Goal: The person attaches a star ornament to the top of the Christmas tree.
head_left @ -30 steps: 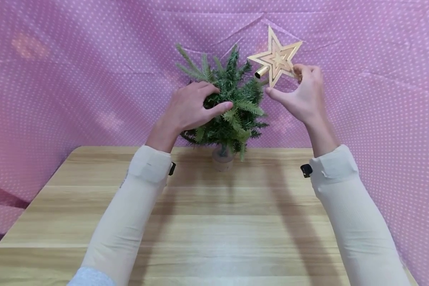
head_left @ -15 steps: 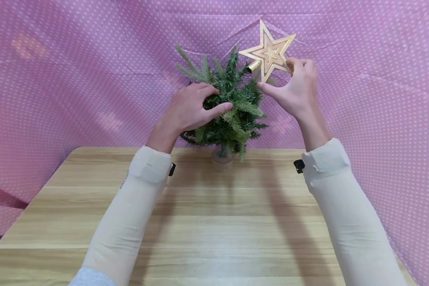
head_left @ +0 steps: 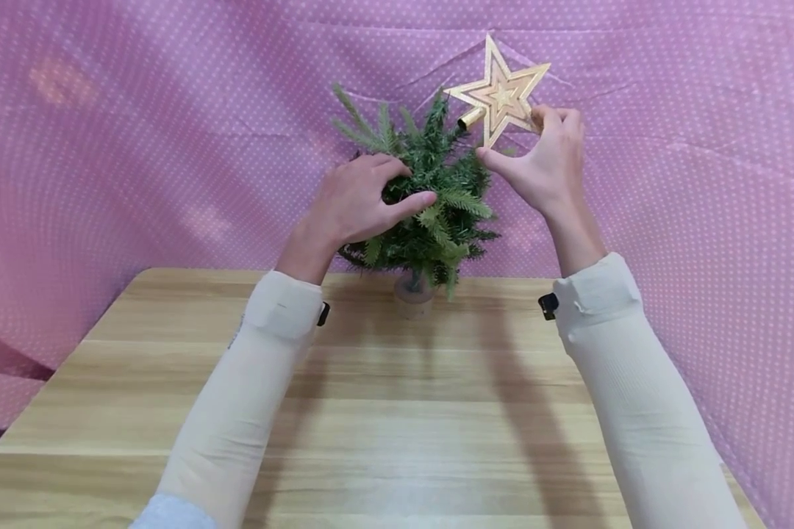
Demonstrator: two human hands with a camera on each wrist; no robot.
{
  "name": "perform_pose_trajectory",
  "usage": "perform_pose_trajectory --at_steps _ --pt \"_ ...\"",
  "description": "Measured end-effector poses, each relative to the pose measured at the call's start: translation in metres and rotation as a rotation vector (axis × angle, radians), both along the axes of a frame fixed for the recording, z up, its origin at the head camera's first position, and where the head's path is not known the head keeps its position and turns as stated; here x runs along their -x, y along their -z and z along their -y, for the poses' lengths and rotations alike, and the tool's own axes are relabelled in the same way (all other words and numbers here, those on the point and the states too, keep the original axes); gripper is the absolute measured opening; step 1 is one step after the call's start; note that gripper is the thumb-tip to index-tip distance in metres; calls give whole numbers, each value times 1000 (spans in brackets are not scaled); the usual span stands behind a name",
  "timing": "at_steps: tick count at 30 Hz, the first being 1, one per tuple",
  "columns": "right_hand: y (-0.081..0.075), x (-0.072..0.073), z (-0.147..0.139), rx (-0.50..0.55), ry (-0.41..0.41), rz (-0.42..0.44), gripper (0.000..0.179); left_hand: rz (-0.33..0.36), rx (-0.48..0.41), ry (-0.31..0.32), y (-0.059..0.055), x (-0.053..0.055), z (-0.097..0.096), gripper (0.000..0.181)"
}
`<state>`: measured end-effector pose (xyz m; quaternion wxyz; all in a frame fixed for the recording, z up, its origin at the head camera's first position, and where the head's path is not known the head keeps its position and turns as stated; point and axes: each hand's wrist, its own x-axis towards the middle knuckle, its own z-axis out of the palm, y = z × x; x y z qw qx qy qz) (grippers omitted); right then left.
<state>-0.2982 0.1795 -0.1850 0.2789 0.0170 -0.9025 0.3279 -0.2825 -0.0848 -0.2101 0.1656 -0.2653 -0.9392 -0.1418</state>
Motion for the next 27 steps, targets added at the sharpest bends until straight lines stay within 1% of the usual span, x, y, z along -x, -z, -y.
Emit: perform_pose_trajectory --at_steps 4,10,17,27 --pt "-4 2 1 -6 16 0 97 -2 0 0 -1 0 -1 82" --pt "-12 5 5 -5 28 36 103 3 0 -3 -1 -1 -1 82" --pt "-19 7 13 -21 42 32 100 3 2 -5 0 -1 0 82" --pt "-23 9 21 -47 61 34 100 -14 -5 7 1 -1 0 80"
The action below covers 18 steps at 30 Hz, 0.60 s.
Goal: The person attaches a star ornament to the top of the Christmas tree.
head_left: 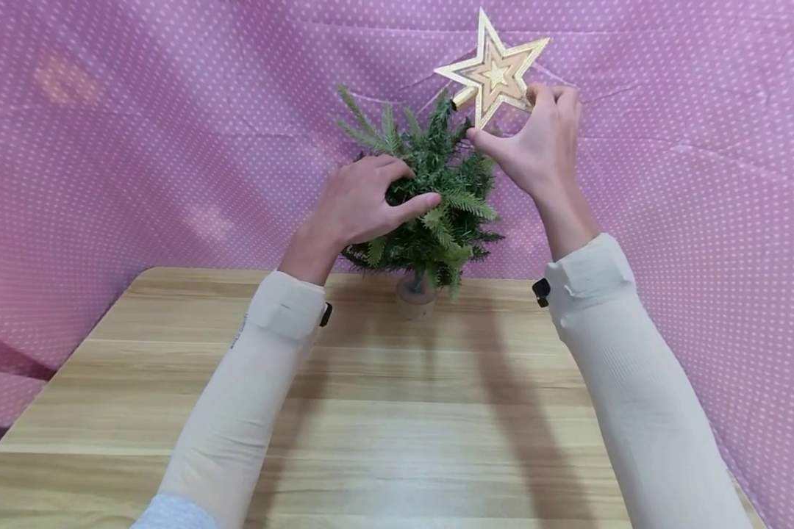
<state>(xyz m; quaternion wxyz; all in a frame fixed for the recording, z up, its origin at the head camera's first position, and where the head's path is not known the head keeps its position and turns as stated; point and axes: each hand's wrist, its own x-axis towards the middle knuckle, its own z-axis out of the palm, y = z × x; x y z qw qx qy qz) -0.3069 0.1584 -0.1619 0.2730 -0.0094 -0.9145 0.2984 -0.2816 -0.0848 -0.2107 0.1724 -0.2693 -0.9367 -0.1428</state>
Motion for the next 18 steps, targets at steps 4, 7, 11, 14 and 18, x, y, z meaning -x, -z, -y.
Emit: perform_pose_trajectory --at_steps 4,7,11,14,18 --pt "-1 -1 3 -7 5 3 100 0 0 2 0 0 0 80" --pt "-2 -2 5 -8 0 -2 100 -1 -4 2 0 0 0 79" --pt "-2 -1 6 -19 -6 -11 98 -3 -13 3 0 0 0 79" --pt "1 0 6 -20 -10 -25 96 -6 -14 2 1 0 1 79" --pt "4 0 6 -25 -10 -65 95 -12 -13 1 1 0 0 79"
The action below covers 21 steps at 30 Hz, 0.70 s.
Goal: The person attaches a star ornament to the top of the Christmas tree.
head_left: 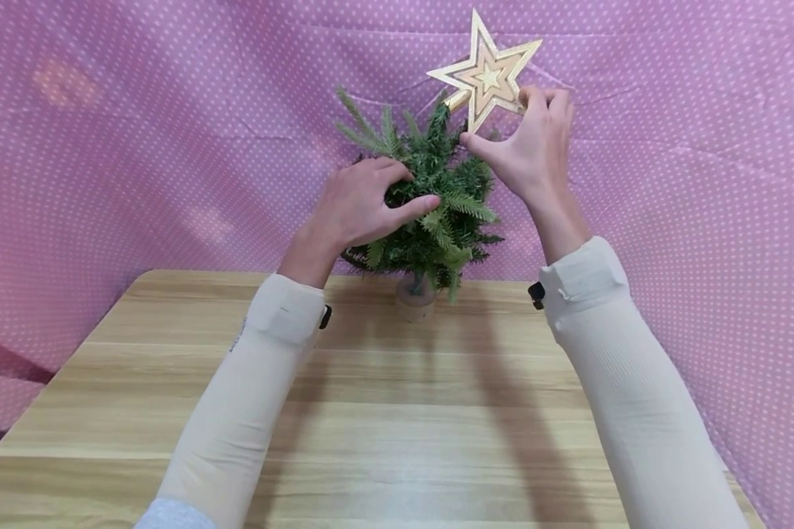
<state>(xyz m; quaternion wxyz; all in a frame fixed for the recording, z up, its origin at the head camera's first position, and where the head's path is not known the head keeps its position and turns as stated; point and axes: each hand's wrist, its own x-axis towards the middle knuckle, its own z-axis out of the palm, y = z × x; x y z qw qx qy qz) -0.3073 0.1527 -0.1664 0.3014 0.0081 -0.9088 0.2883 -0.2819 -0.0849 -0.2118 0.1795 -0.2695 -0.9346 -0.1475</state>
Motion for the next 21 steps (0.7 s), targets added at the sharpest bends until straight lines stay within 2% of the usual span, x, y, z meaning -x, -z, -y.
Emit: perform_pose_trajectory --at_steps 12,21 --pt "3 1 -2 -46 -14 -121 93 -3 -3 -1 0 -1 -1 77" --pt "3 1 -1 -132 -50 -277 84 8 -5 1 -1 0 -2 77"
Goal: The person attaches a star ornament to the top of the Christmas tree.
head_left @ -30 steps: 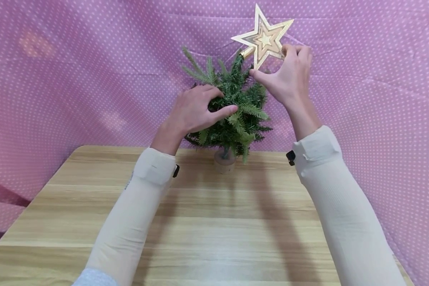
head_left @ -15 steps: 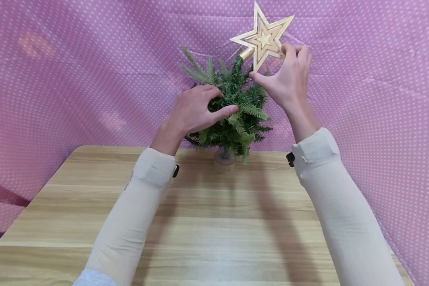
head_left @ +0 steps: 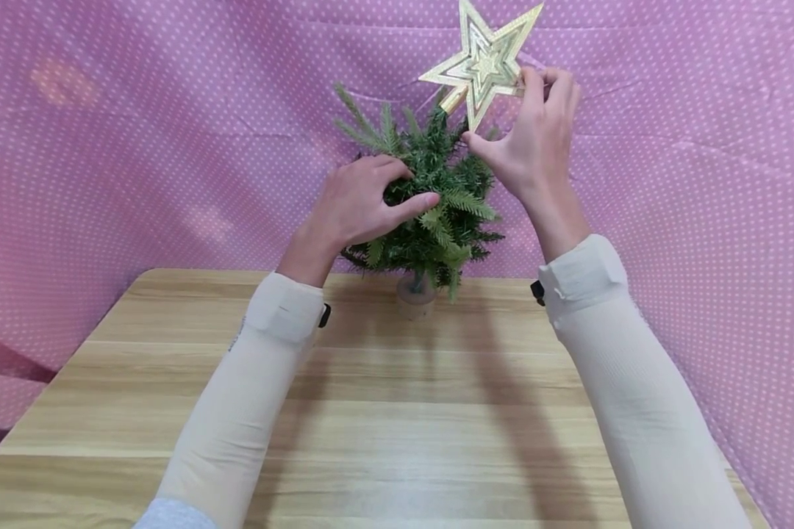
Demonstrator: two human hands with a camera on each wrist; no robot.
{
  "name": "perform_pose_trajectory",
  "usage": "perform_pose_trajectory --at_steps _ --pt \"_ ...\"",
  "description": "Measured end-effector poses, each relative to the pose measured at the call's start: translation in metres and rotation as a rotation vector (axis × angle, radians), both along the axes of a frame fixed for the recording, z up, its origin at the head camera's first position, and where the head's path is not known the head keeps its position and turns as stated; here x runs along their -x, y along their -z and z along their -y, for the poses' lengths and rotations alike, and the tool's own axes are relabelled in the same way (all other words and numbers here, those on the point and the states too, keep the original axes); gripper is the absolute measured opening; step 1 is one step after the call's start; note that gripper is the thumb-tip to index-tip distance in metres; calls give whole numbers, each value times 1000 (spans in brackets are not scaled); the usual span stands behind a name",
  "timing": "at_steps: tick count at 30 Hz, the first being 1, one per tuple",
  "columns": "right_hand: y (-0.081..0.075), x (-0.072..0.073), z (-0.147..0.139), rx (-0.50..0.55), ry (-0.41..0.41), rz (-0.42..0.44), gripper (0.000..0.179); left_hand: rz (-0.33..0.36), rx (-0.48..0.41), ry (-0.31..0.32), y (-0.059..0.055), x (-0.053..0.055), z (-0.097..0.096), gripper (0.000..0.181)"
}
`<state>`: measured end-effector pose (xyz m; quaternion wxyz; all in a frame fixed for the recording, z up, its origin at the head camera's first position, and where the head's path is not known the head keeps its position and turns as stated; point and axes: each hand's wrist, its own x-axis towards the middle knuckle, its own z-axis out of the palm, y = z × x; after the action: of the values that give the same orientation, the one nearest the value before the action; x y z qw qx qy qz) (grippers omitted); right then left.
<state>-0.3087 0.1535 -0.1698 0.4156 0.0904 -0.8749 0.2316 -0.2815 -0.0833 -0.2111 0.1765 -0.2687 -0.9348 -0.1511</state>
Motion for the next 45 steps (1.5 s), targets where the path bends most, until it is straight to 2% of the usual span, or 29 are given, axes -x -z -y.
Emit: perform_pose_trajectory --at_steps 5,14,24,36,45 --pt "-2 1 1 -41 -17 -47 83 -6 1 0 -1 1 0 77" --pt "0 2 0 -42 -25 -42 81 -4 13 -9 0 0 0 77" --pt "3 3 1 -59 -57 -104 88 -6 15 -13 1 0 0 78" --pt "7 3 2 -58 -55 -133 84 -7 15 -12 1 -1 0 78" --pt "7 4 1 -82 -61 -163 87 -10 11 -12 1 0 0 77"
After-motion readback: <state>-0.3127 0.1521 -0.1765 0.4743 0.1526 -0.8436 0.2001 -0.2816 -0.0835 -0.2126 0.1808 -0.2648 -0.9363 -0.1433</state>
